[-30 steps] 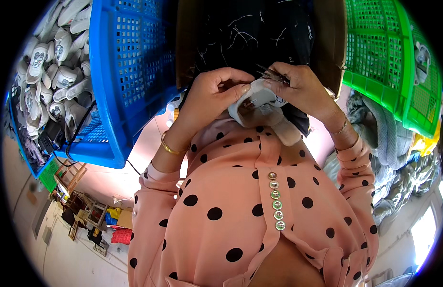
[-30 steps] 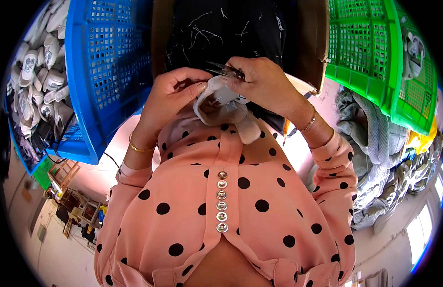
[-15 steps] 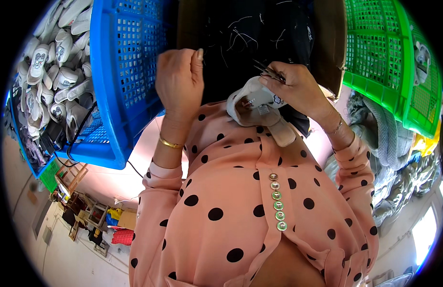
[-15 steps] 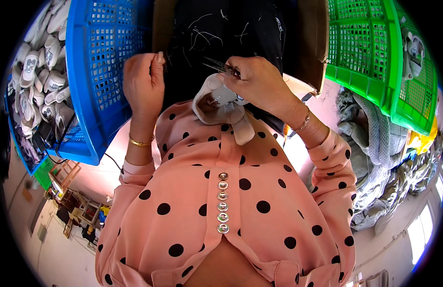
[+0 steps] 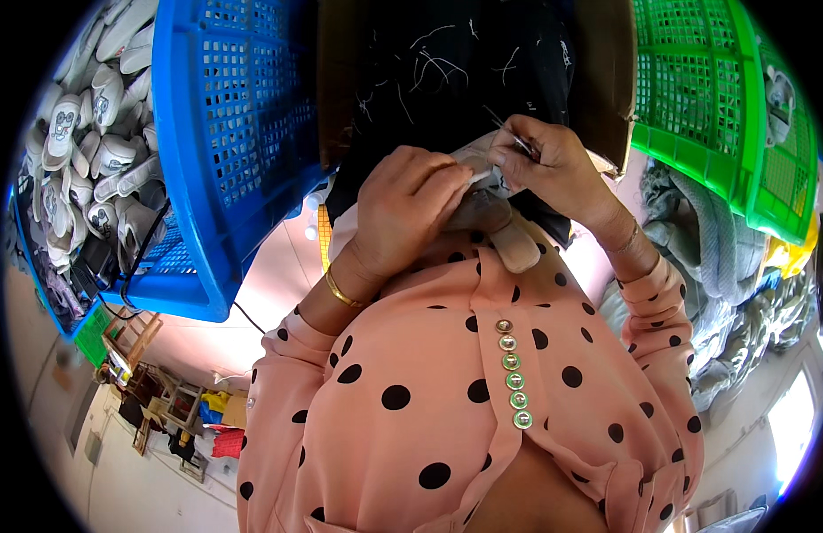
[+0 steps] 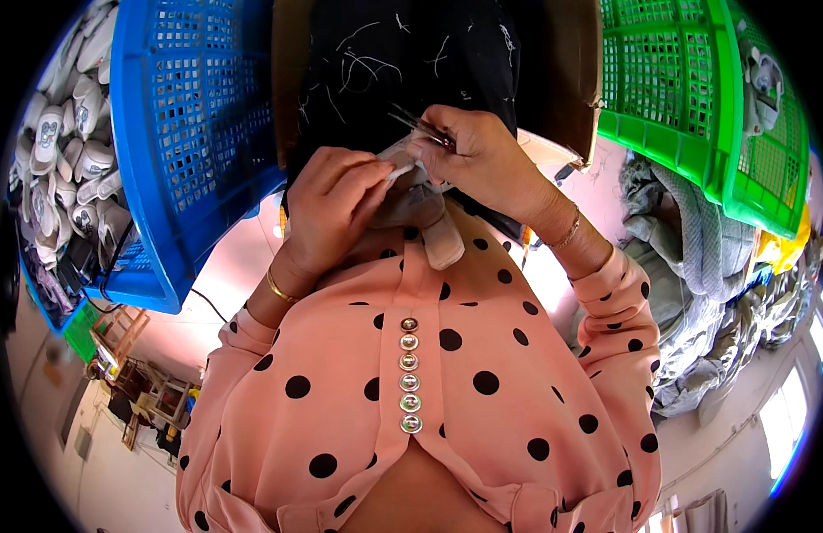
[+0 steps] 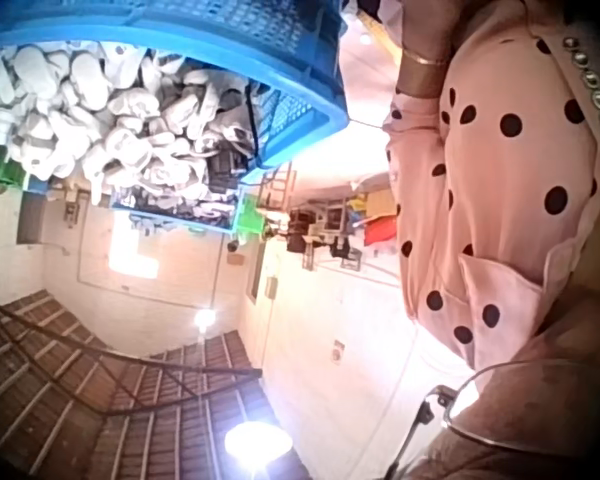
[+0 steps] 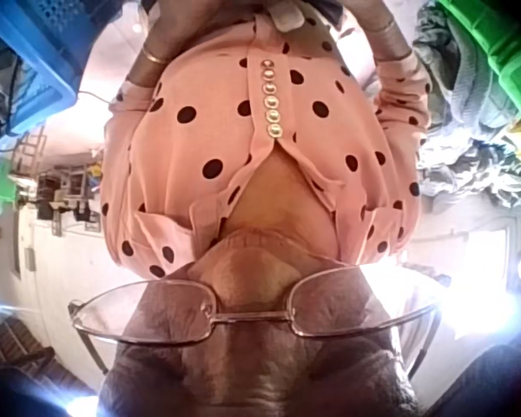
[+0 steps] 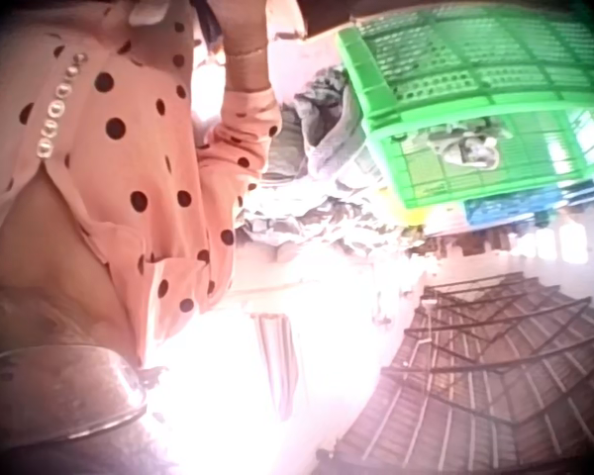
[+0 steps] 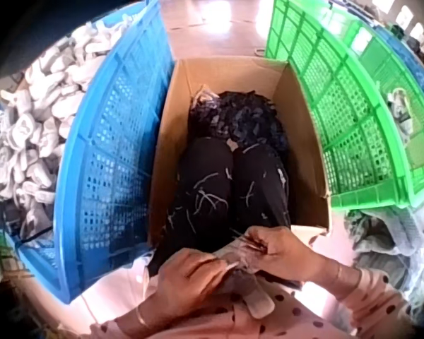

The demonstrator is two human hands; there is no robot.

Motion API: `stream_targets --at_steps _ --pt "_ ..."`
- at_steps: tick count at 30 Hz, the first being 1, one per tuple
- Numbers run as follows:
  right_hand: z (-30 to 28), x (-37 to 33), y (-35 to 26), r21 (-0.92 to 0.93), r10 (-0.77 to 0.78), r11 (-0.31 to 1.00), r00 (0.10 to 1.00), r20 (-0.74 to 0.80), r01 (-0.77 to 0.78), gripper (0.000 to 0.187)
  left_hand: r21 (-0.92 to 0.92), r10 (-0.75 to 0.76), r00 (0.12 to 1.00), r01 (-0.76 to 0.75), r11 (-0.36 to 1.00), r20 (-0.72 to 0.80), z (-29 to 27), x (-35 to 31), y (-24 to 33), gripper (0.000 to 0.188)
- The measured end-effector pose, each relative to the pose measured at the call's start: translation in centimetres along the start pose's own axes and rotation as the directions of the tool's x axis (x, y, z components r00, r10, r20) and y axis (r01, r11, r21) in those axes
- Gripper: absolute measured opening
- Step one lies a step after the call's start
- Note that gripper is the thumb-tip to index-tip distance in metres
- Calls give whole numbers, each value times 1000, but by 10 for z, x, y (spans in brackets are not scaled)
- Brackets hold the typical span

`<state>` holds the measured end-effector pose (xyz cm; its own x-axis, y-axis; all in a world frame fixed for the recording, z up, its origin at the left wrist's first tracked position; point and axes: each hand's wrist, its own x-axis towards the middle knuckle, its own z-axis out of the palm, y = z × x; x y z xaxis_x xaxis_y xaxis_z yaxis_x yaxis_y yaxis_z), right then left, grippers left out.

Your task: The person uses scissors to trim loose threads and excess fabric from the edges of white baby slippers. They handle the slippers one at a time, picking them from a blue basket, cutting the threads, and placing the finished items into a cardboard box.

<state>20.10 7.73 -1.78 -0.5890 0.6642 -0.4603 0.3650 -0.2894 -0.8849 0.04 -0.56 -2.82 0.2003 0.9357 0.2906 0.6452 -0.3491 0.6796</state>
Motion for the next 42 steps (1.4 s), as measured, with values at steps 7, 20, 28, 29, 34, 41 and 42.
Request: stream_targets --at_steps 7,20,28,29,34,41,42 --pt "5 -11 8 -41 -61 998 990 -127 56 14 -218 -207 972 226 949 107 3 10 4 19" --pt "-3 -24 2 -582 -367 792 906 -211 185 34 -511 -476 812 583 632 337 19 19 1 11" --pt "-13 -42 6 -791 -269 602 960 -72 110 47 -565 -484 804 590 577 345 23 14 0 12" --pt "-12 -41 6 -803 -272 586 960 -66 111 48 -563 -482 801 594 575 354 23 14 1 13" --pt "-12 -37 3 -842 -246 525 969 -7 127 50 -571 -492 791 607 553 365 23 14 2 14" --pt "-12 -32 -5 -870 -217 464 974 68 164 50 -566 -478 814 576 589 331 26 10 2 16" --pt "-13 -31 -6 -874 -219 452 972 85 178 51 -563 -475 818 571 598 325 26 9 2 16"
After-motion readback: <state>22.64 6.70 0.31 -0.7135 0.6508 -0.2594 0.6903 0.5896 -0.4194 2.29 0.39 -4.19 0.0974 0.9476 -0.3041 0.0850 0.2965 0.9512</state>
